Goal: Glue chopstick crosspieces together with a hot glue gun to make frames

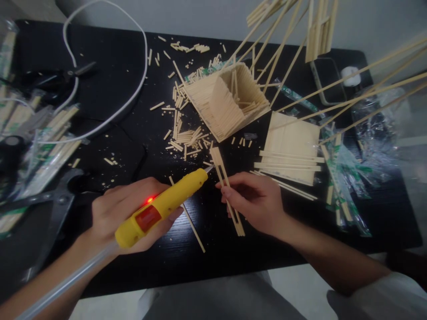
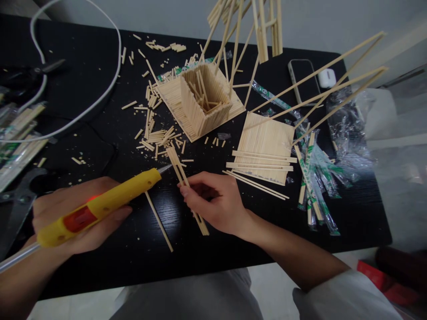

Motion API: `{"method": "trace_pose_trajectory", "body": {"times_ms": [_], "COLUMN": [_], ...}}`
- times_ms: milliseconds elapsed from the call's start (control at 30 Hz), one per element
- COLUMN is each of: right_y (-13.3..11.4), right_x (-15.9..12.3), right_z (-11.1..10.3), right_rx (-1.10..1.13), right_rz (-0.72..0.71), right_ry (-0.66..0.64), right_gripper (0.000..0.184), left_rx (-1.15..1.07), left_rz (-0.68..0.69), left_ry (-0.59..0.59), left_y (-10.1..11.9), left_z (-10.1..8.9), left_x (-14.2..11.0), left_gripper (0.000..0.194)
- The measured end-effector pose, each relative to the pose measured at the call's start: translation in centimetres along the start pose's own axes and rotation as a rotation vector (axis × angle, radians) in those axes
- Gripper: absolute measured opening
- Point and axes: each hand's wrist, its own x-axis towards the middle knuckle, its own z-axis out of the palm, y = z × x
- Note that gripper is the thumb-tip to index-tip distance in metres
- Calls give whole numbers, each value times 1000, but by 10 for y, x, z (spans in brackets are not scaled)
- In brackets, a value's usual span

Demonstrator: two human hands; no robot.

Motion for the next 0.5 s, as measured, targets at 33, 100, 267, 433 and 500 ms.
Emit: {"method": "trace_pose_trajectory", "body": {"times_ms": [33,100,267,433,500], "right_y": [0,0,0,0,0], "right_x": [0,0,0,0,0], "right_z": [0,0,0,0,0], "right_rx": [-2,-14,-47,-22,-15], "right_rz": [4,0,-23,-9,-6], "right_ry": [-3,-11,-19,-18,-19], "right_gripper": [8,9,8,9,9], "left_rx": [-6,-22,-51,-28,-28], "left_rz": [5,31,25,66,44], "left_ry": [3,26,9,45,52], "left_y": [0,0,1,1,2], "left_z": [0,0,0,1,1], "left_x": [-1,-1,1,4,3], "left_gripper": [9,7,10,11,11]}}
